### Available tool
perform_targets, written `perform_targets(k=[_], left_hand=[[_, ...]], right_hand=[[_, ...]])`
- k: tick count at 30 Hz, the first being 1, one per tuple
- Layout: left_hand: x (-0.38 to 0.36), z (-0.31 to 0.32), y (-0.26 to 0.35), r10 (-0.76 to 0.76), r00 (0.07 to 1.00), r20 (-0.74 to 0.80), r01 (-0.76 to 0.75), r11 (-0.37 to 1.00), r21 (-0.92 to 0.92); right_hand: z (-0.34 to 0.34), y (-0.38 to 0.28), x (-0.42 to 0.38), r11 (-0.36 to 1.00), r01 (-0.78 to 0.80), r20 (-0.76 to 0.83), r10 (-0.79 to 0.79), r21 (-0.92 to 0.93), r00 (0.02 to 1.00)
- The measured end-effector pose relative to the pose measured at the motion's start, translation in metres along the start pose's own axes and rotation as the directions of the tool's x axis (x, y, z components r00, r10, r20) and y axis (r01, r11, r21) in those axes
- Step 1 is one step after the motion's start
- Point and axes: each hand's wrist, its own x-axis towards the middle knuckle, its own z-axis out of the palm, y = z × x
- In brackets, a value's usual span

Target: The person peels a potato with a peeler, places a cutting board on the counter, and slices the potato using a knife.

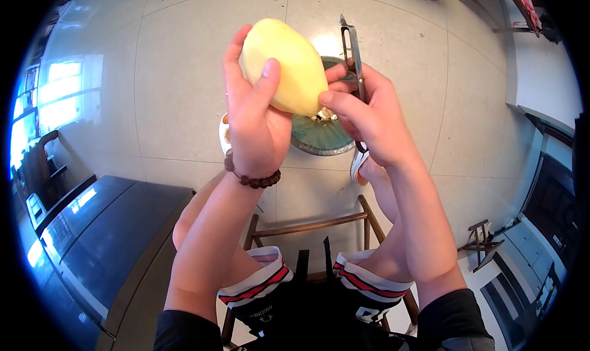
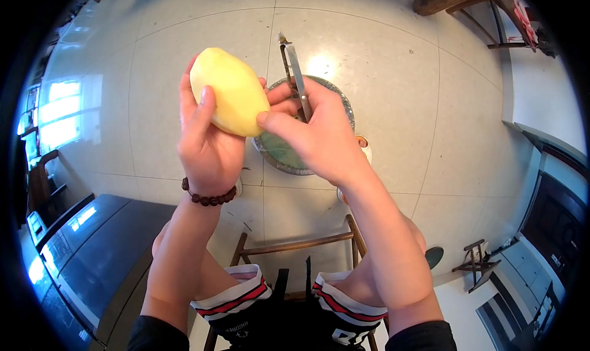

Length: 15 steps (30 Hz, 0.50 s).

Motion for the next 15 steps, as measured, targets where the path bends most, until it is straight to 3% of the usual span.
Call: perform_targets(k=[6, 10, 15], left_hand=[[-0.002, -0.002, -0.005, 0.116, 0.989, 0.094, -0.130, 0.977, 0.170], [-0.001, 0.002, 0.000, 0.071, 0.996, 0.046, -0.074, 0.996, 0.054], [0.000, 0.002, 0.002, 0.042, 0.999, 0.007, -0.041, 0.999, -0.021]], right_hand=[[-0.004, 0.005, 0.000, 0.975, -0.102, 0.053, 0.093, 0.198, 0.994], [-0.011, 0.001, -0.002, 0.948, -0.141, 0.112, 0.113, 0.284, 0.987], [-0.002, -0.005, -0.003, 0.969, -0.105, 0.097, 0.085, 0.222, 0.992]])
